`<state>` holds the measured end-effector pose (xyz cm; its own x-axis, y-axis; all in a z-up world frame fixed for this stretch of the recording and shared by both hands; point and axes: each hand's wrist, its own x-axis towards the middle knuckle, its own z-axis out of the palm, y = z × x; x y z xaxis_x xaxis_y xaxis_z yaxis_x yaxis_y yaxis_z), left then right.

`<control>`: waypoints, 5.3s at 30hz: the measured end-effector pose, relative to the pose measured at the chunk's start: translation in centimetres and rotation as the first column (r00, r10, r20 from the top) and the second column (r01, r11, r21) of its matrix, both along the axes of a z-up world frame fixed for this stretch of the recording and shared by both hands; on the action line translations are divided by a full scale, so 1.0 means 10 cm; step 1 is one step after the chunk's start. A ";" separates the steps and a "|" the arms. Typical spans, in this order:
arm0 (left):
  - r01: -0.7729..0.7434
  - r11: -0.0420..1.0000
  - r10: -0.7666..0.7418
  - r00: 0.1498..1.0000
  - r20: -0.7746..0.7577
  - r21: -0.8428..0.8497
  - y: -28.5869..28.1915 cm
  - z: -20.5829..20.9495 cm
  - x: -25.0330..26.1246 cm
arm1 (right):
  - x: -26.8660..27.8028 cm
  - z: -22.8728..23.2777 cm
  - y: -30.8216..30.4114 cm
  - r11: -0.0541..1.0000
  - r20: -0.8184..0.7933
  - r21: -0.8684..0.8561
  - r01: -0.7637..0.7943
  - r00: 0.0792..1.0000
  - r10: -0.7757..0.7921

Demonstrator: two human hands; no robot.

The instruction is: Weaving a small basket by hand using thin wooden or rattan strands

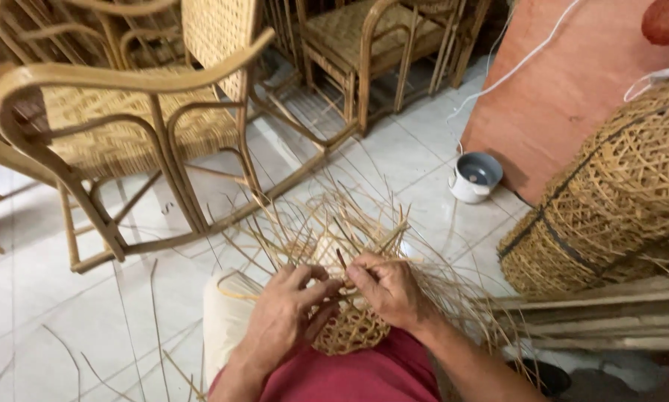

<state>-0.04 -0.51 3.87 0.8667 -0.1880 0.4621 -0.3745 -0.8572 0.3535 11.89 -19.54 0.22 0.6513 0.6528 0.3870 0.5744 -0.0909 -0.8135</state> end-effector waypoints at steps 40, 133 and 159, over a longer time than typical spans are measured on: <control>-0.080 0.992 0.081 0.997 0.009 -0.096 0.01 0.00 -0.04 | 0.15 0.00 0.08 0.966 -0.276 0.074 -0.248 0.926 0.258; -0.080 0.990 0.074 0.996 -0.056 -0.115 0.08 -0.13 -0.06 | -0.16 -0.06 -0.10 0.996 0.350 0.033 -0.080 0.935 0.063; -0.080 0.995 0.080 0.997 0.010 -0.056 -0.05 -0.23 -0.02 | -0.08 0.31 0.21 0.794 0.228 -0.602 -0.081 0.936 0.269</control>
